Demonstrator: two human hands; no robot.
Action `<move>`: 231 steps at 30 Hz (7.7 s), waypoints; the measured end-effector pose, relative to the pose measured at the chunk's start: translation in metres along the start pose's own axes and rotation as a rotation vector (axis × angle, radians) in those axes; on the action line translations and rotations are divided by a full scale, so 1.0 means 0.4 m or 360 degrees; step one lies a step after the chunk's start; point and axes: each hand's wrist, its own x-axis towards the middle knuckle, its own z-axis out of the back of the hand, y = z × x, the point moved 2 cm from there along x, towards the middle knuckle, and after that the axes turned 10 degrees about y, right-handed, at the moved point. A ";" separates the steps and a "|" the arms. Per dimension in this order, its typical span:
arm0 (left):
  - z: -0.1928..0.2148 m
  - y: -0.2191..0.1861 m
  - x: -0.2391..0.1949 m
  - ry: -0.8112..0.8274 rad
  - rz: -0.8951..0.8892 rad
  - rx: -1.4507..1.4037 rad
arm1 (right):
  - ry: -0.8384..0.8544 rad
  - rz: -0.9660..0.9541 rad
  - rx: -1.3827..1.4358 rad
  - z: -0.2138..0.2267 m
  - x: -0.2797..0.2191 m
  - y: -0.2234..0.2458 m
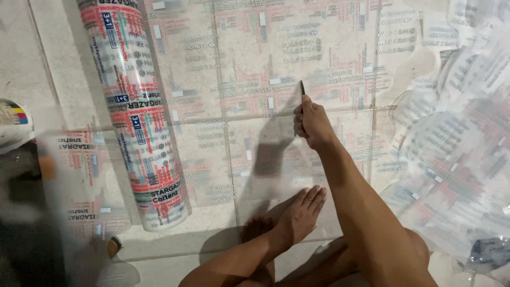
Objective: The person unrolls a large roll of translucent plastic sheeting onto a tiled floor and uses a utility knife to cut it into rectangular pieces. The person repeatedly cuts the sheet and sets the cut pieces aside.
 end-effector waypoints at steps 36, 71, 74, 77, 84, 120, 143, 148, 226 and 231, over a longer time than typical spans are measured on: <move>0.058 0.101 0.014 -0.0264 -0.0015 -0.0410 | -0.0281 -0.0141 0.0066 0.067 0.037 0.199; 0.114 0.620 0.431 -0.0647 0.0408 -0.0755 | 0.0150 0.0087 -0.1324 0.220 0.203 0.396; 0.140 0.624 0.424 -0.0614 0.0425 -0.0696 | 0.0178 0.0146 -0.1644 0.228 0.199 0.448; 0.234 0.641 0.410 -0.0602 0.0456 -0.0630 | 0.0211 0.0067 -0.1696 0.192 0.153 0.500; 0.244 0.658 0.506 -0.0771 0.0572 -0.0534 | 0.0244 0.0045 -0.1857 0.203 0.190 0.518; 0.235 0.653 0.516 -0.0593 0.0526 -0.0470 | 0.0108 0.0055 -0.1093 0.028 0.257 0.493; 0.256 0.658 0.510 -0.0171 0.0662 0.0026 | 0.0105 0.0383 -0.2202 -0.058 0.384 0.563; 0.269 0.662 0.502 -0.0111 0.0652 -0.0023 | 0.0023 0.0122 -0.1425 -0.154 0.301 0.575; -0.180 0.319 -0.692 -0.0888 0.2307 -0.1866 | -0.0296 0.0157 -0.1209 0.355 -0.274 -0.423; -0.222 0.362 -0.698 -0.1379 0.2294 -0.2053 | -0.0356 0.0137 -0.1573 0.347 -0.229 -0.437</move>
